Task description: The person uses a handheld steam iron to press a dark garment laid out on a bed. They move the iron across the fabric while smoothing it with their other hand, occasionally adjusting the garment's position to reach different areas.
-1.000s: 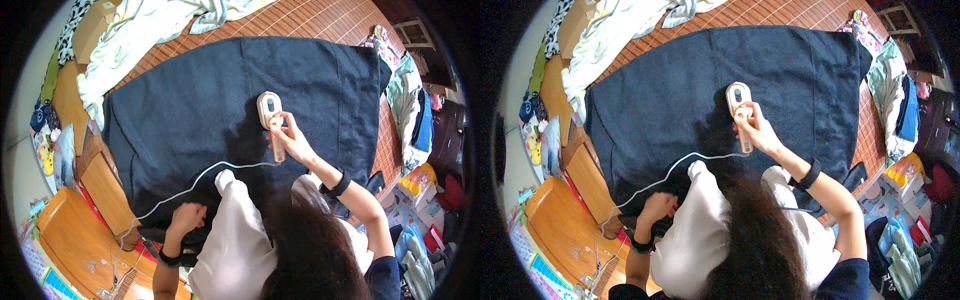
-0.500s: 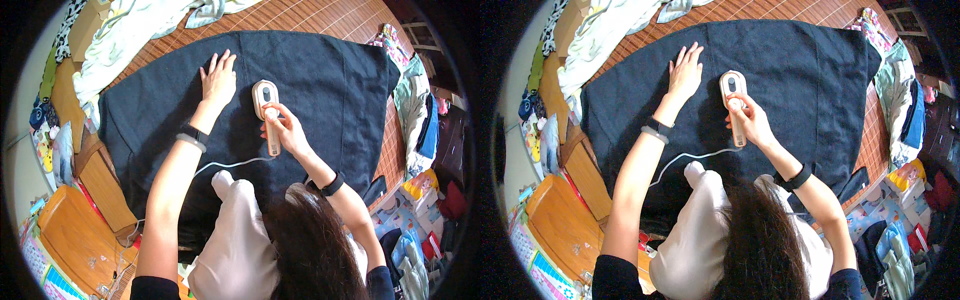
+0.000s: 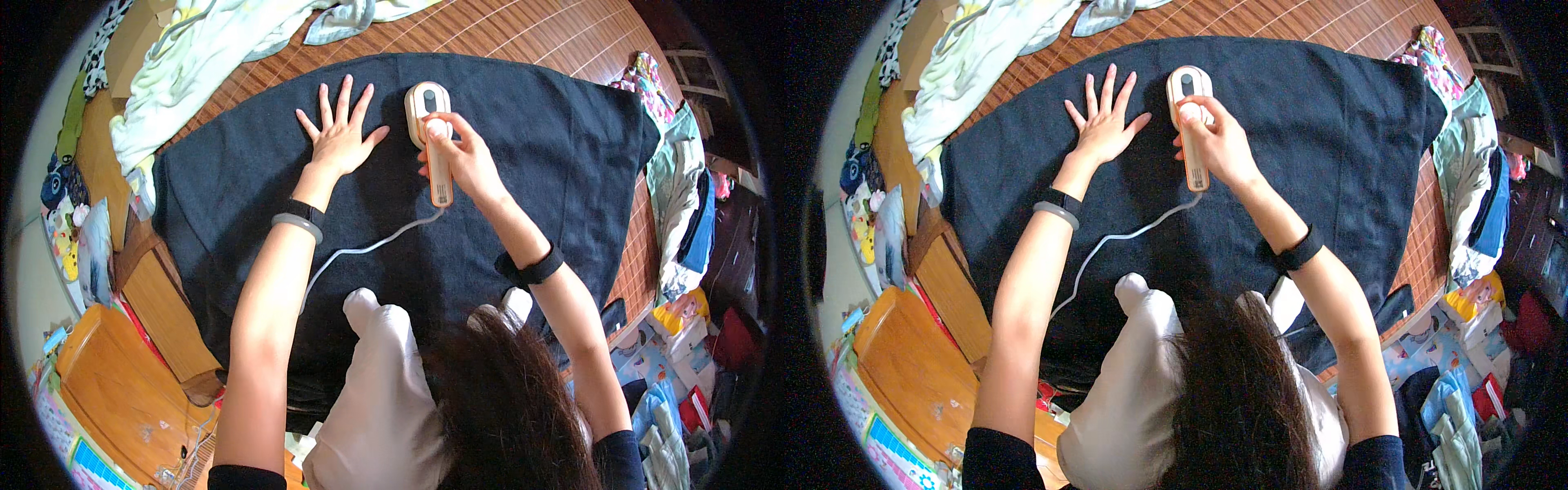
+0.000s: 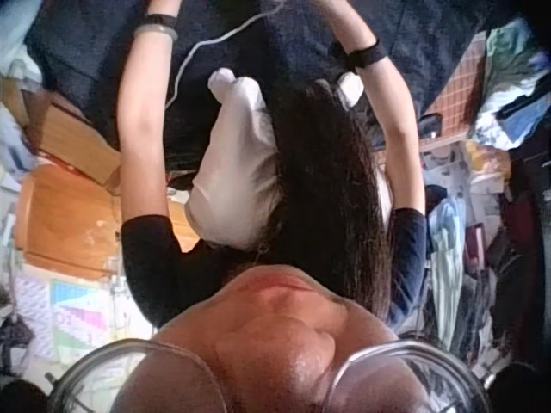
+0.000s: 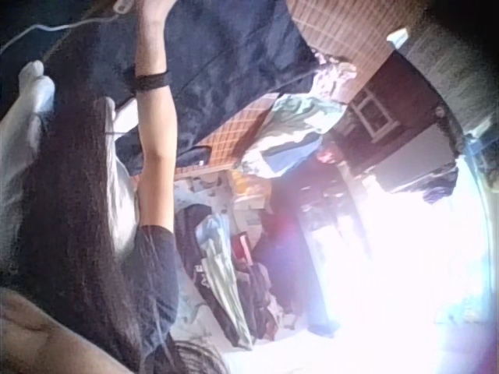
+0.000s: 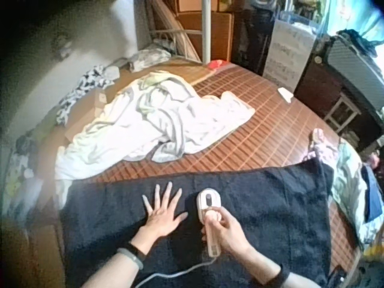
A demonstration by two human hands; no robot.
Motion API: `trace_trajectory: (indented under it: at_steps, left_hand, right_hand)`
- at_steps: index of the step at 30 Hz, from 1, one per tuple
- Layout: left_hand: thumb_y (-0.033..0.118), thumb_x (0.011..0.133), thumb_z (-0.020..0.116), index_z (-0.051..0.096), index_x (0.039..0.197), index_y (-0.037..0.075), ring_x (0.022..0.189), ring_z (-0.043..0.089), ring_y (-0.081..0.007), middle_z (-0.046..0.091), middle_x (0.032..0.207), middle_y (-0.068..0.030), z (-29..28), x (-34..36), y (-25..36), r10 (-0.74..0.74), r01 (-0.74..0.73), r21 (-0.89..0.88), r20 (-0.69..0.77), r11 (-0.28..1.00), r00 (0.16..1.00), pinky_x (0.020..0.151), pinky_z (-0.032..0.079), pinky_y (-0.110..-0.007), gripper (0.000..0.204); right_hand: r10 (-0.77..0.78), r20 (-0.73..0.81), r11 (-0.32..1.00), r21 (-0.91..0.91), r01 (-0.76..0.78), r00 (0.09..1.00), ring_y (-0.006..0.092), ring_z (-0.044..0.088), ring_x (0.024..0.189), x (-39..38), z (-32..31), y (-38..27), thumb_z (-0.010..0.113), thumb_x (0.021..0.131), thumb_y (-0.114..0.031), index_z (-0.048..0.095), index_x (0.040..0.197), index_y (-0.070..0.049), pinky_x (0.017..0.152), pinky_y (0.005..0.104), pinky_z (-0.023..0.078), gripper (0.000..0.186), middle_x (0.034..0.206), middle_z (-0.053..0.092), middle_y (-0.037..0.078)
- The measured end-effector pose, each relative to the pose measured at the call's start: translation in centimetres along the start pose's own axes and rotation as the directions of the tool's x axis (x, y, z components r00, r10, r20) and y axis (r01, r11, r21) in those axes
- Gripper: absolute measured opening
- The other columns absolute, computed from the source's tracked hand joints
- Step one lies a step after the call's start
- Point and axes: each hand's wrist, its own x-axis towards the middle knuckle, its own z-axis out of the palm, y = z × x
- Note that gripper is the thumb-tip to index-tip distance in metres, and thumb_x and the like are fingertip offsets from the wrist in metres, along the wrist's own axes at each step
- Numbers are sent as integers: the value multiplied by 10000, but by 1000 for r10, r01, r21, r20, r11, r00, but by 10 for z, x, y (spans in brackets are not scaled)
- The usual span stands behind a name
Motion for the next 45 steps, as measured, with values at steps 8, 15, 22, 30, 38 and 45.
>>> trace_trajectory:
  at_steps: [8,15,22,30,38,45]
  left_hand:
    - [798,670,794,-96,1670,401,1566,-243,-455,-280,1728,-74,-42,13,8,-82,49,87,438,995,895,1133,-53,-833,1396]
    - [701,504,936,-176,1646,408,1553,-280,-450,-338,1704,-55,-56,20,25,-189,115,171,530,979,827,1141,-30,-839,1621]
    - [699,483,946,-228,1630,398,1541,-287,-474,-382,1682,-68,-50,22,18,-162,82,168,542,982,825,1131,-9,-853,1668]
    - [703,478,946,-195,1637,418,1551,-279,-456,-357,1696,-51,-44,20,16,-154,69,184,506,981,848,1134,-10,-854,1651]
    - [654,422,984,-197,1636,422,1552,-281,-452,-348,1701,-53,-48,18,22,-178,99,182,495,978,850,1149,-20,-835,1710]
    - [731,411,947,-216,1637,395,1545,-288,-468,-362,1692,-80,-50,17,23,-187,76,235,495,969,848,1147,0,-831,1723]
  right_hand:
    - [-58,12,986,-154,59,998,194,750,780,39,-1,-28,561,1079,-471,564,1421,-143,688,324,629,474,941,723,101]
    - [8,25,1000,-23,-8,1000,222,758,805,13,-1,-29,558,1079,-467,525,1467,-142,713,355,638,507,980,726,129]
    - [209,99,977,-54,-204,973,167,717,781,-75,-6,17,576,1093,-298,563,1389,-128,690,342,621,341,871,704,76]
    - [110,101,990,-101,-100,989,156,730,757,-55,-6,23,583,1092,-277,591,1357,-125,670,319,609,305,876,726,82]
    - [-8,66,985,-174,19,998,206,758,772,17,2,-9,603,1074,-311,593,1383,-118,660,360,642,365,924,741,141]
    - [-109,29,949,-296,113,994,232,788,895,63,5,-39,552,1082,-454,528,1481,-144,744,397,655,506,1061,761,168]
